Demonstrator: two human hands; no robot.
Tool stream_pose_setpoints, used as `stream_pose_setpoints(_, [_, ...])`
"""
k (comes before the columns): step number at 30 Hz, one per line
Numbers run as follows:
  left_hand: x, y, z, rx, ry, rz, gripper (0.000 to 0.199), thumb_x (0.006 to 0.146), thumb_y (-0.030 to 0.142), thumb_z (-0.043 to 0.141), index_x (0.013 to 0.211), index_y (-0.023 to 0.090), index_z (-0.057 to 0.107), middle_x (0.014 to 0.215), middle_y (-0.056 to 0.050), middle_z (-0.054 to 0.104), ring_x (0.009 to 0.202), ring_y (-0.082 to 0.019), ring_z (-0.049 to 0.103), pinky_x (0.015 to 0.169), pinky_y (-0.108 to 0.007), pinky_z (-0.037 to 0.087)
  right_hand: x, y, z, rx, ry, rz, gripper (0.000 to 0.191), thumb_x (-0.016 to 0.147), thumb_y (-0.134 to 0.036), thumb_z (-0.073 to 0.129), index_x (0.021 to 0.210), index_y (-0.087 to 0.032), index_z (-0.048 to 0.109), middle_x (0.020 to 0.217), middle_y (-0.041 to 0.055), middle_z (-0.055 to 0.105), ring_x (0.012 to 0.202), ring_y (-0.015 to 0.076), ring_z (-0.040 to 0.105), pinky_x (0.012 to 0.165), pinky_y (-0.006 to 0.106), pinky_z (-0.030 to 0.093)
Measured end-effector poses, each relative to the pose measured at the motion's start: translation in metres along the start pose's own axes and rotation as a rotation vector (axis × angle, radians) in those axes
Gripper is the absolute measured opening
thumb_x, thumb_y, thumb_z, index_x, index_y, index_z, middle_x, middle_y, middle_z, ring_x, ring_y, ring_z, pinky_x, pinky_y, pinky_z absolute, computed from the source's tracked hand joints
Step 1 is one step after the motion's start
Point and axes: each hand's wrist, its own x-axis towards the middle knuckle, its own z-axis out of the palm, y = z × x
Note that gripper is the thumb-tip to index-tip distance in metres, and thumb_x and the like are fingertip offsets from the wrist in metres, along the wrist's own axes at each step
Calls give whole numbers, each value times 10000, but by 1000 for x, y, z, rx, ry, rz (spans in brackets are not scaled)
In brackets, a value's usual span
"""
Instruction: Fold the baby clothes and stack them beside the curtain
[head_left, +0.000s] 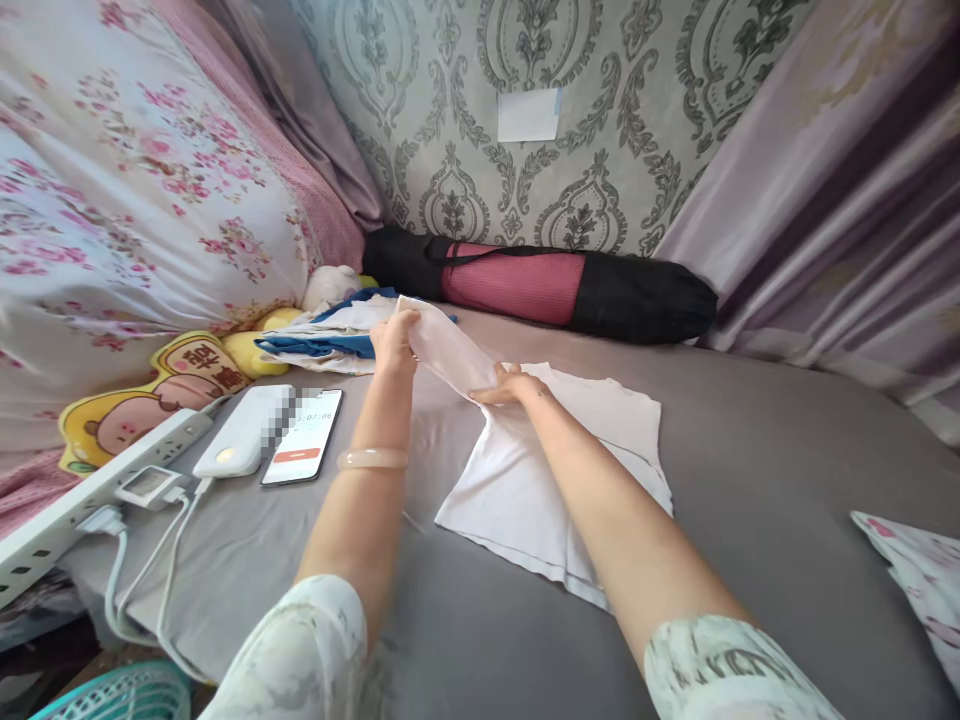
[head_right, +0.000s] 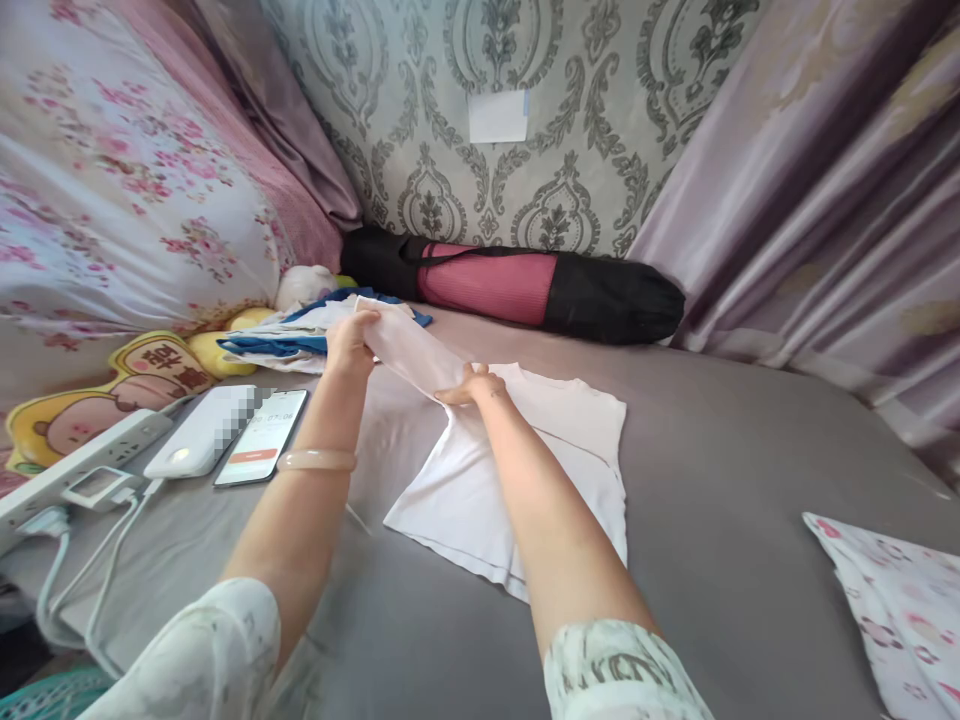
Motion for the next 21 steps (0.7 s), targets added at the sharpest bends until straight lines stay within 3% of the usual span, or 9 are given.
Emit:
stream_pose_setpoints(4, [-33, 2, 13, -204, 99, -82, 136, 642, 130, 634, 761, 164, 579, 679, 13, 597, 751, -165, 654, 671, -259, 557, 1, 0, 3, 0, 18, -4, 1118, 689, -730, 642, 1558, -220, 160, 1614, 173, 90, 1436, 366, 234, 1128, 483, 255])
stream_pose_setpoints(6, [-47, 6, 17, -264, 93, -98, 118, 663, 111, 630, 751, 163, 572, 682, 16, 597, 764, -156, 650, 683, -248, 548, 0, 8, 4, 59, 40, -51, 1123, 673, -717, 668, 1554, -221, 178, 1611, 173, 102, 1438, 369, 226, 1135, 496, 245])
stream_pose_setpoints(8, [-58, 10, 21, -297, 59, -112, 108, 681, 119, 630, 756, 159, 564, 682, 21, 590, 755, -150, 645, 680, -244, 537, -1, 19, 6, 205, 79, -124, 1069, 687, -681, 685, 1536, -211, 237, 1582, 180, 212, 1417, 359, 280, 1126, 494, 269])
stream_pose_setpoints(10, [-67, 13, 26, -296, -7, -107, 104, 702, 163, 638, 761, 160, 552, 681, 27, 577, 736, -144, 638, 672, -242, 523, -4, 31, 8, 458, 154, -163, 897, 762, -612, 660, 1489, -198, 336, 1461, 168, 435, 1325, 310, 437, 1084, 458, 346])
stream_pose_setpoints(12, [-76, 11, 33, -271, -112, -80, 136, 728, 240, 648, 765, 165, 542, 684, 32, 564, 726, -139, 631, 672, -240, 510, -10, 43, 10, 773, 260, -119, 610, 873, -507, 580, 1382, -191, 465, 1248, 124, 618, 1124, 238, 600, 989, 408, 448])
stream_pose_setpoints(15, [-94, 4, 46, -197, -270, -37, 178, 782, 330, 622, 796, 174, 535, 696, 37, 549, 723, -128, 619, 676, -225, 494, -24, 63, 13, 1249, 317, 8, 322, 970, -388, 445, 1151, -162, 584, 1032, 105, 689, 868, 177, 668, 817, 336, 534])
stream_pose_setpoints(18, [-121, -5, 58, -81, -409, 15, 167, 855, 342, 548, 862, 175, 547, 734, 19, 570, 743, -132, 620, 688, -225, 495, -42, 83, 15, 1611, 169, 17, 345, 1004, -377, 344, 1052, -135, 585, 959, 137, 692, 822, 184, 683, 745, 311, 548])
stream_pose_setpoints(21, [-151, -10, 63, 78, -597, 69, 257, 908, 398, 503, 996, 174, 592, 886, -37, 650, 869, -177, 651, 763, -267, 511, -56, 100, 17, 1754, 48, -25, 481, 1001, -460, 239, 1061, -120, 573, 948, 177, 694, 866, 241, 694, 778, 387, 550])
